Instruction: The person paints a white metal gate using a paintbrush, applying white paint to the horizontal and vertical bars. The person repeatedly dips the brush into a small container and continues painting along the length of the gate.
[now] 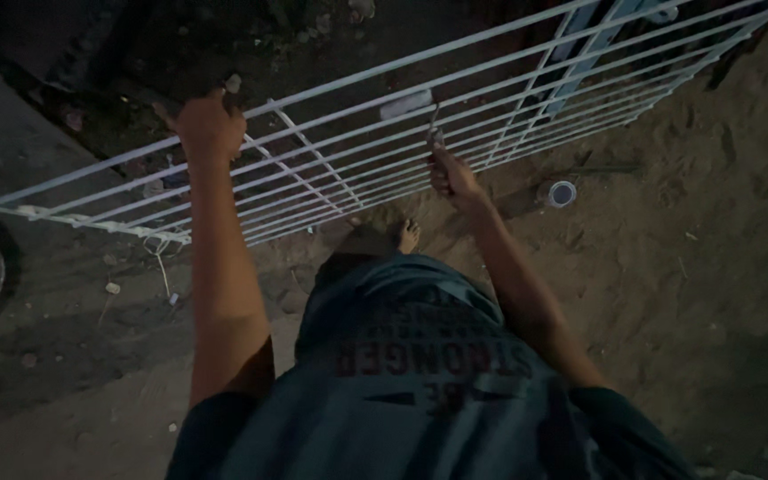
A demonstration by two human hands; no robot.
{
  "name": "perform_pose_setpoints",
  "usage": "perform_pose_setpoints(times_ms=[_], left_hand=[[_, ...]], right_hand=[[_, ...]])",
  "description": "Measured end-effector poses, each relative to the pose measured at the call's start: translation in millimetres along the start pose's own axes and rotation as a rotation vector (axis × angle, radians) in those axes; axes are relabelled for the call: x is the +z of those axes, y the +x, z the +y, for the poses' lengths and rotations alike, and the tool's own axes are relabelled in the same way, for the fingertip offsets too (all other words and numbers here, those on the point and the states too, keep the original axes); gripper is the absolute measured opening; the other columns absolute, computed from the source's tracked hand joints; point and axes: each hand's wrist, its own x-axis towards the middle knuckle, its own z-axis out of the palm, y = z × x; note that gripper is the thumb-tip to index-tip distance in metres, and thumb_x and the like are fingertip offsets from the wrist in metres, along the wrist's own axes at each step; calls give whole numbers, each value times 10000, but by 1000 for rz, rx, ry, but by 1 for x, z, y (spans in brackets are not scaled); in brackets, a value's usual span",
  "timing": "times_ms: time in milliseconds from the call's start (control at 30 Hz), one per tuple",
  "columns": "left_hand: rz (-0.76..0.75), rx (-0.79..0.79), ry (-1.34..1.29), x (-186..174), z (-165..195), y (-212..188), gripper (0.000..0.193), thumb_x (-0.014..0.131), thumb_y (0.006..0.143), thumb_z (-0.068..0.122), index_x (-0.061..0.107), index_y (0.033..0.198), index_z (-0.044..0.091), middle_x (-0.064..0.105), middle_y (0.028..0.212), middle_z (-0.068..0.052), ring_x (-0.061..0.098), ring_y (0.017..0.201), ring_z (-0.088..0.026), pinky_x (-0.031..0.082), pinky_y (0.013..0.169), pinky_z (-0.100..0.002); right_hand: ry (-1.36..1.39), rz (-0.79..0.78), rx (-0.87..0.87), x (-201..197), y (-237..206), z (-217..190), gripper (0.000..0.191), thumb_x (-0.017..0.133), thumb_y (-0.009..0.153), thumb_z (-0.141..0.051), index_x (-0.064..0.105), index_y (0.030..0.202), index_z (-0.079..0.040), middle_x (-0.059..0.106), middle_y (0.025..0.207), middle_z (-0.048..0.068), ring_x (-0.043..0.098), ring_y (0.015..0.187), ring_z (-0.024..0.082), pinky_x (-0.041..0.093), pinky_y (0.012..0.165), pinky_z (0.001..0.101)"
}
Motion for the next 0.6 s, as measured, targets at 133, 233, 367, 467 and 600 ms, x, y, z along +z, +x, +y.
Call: perform_pose_setpoints(times_ms=[133,233,367,467,600], left_hand=[[-13,-9,-48,1,-5,5,345,644,916,258,728,1182,56,722,996,-261,677,907,-457,514,822,-561],[43,53,-52,5,-13,3,326,653,927,255,745,1184,77,722,1045,-253,666,981,-454,500,873,-560],[-90,-35,35,13,-20,0,366,600,972,290,718,1285,141,735,935,-229,674,989,-428,235,1101,-684],[-145,-66,41,19,-25,0,398,581,967,300,718,1322,182,744,868,-204,680,993,-418,52,1166,-748],[-47,4,-27,27,-36,2,410,623,936,325,728,1303,178,745,952,-192,674,991,-422,55,1093,-775]], right_hand=[[-73,-20,56,25,13,6,434,611,1009,-530,609,932,-102,329,578,-75,287,450,59,221,411,254],[-156,19,44,33,19,10,496,628,1000,-576,628,911,-88,412,605,-59,350,481,61,270,437,262],[-361,324,115,19,21,11,569,651,944,-621,652,807,-68,461,581,-22,361,447,83,286,419,286],[-523,351,64,1,21,11,523,691,942,-563,664,832,-53,470,596,-4,375,451,111,272,423,308],[-715,523,-56,-22,8,17,429,684,953,-473,723,946,-46,612,667,-16,518,524,80,406,473,298]])
